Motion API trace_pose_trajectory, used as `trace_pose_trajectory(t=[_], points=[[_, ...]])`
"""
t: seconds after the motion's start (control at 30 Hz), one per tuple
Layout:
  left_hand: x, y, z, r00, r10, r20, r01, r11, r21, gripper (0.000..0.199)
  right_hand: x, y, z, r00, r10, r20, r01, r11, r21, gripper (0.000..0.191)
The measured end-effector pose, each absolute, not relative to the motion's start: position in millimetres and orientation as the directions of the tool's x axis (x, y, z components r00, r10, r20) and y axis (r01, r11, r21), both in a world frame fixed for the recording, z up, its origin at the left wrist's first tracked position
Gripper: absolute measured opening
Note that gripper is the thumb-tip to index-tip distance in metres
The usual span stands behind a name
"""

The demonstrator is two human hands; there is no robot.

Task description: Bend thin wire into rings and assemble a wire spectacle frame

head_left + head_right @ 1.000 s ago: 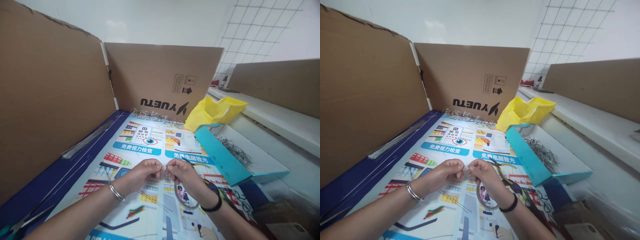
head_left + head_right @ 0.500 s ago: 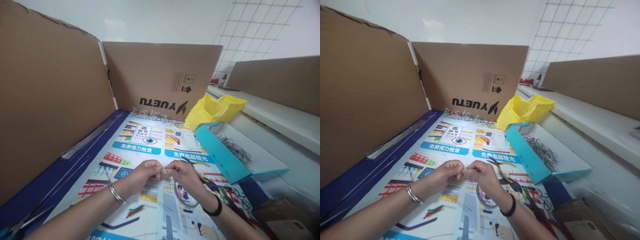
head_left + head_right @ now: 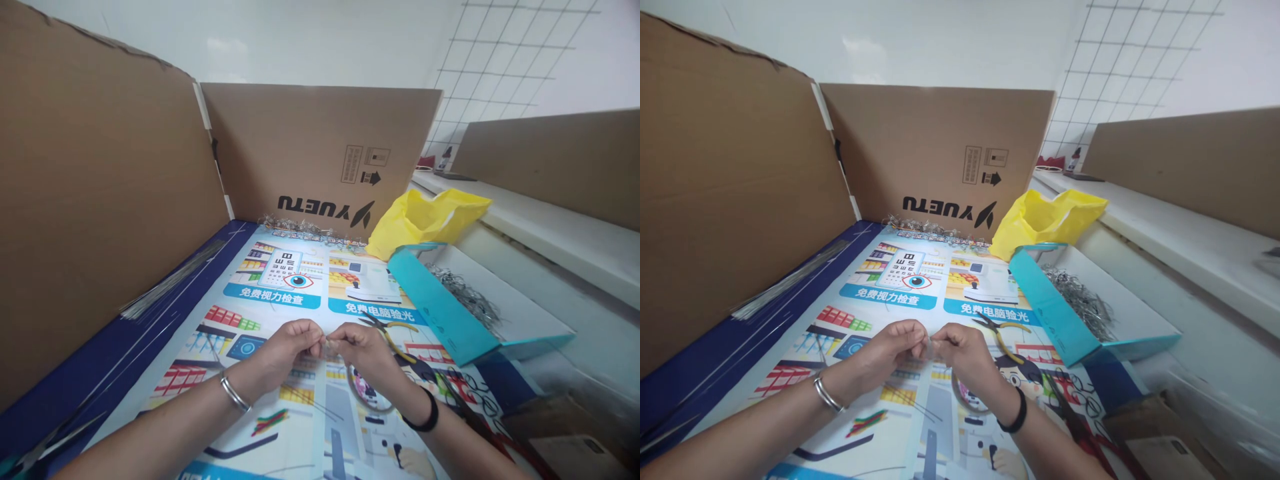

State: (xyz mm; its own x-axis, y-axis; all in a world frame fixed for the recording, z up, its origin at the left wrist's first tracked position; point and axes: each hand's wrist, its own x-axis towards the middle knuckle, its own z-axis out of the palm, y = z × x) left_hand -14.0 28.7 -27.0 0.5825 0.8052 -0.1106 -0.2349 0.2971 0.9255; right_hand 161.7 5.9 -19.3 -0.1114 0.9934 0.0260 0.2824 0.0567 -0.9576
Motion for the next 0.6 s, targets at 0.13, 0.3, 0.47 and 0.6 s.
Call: trace_pose_trajectory(t=[0.13, 0.3, 0.47, 0.6], points=[[-15.2, 32.3, -27.8, 0.594, 0.793, -0.132, -0.242, 0.333, 0.912, 0.032, 161.7, 8.3, -18.6, -0.102, 0.992, -0.069, 0.19, -0.048, -0.981, 0.017], [-18.0, 37.9, -28.5, 0.607, 0.787, -0.107, -0.26, 0.325, 0.909, 0.033, 164.0, 8.0, -15.9, -0.05, 0.993, -0.103, 0.04, -0.101, -0.994, 0.026], [-18.7, 38.6, -30.8, 0.595, 0.797, -0.105, -0.247, 0.306, 0.919, 0.028, 163.7, 8.9, -19.4, -0.071, 0.992, -0.108, 0.041, -0.105, -0.994, 0.027], [-18.1, 38.6, -32.6, 0.572, 0.808, -0.14, -0.218, 0.314, 0.924, 0.027, 162.5, 9.2, -20.7, -0.069, 0.994, -0.086, 0.074, -0.081, -0.994, 0.028]])
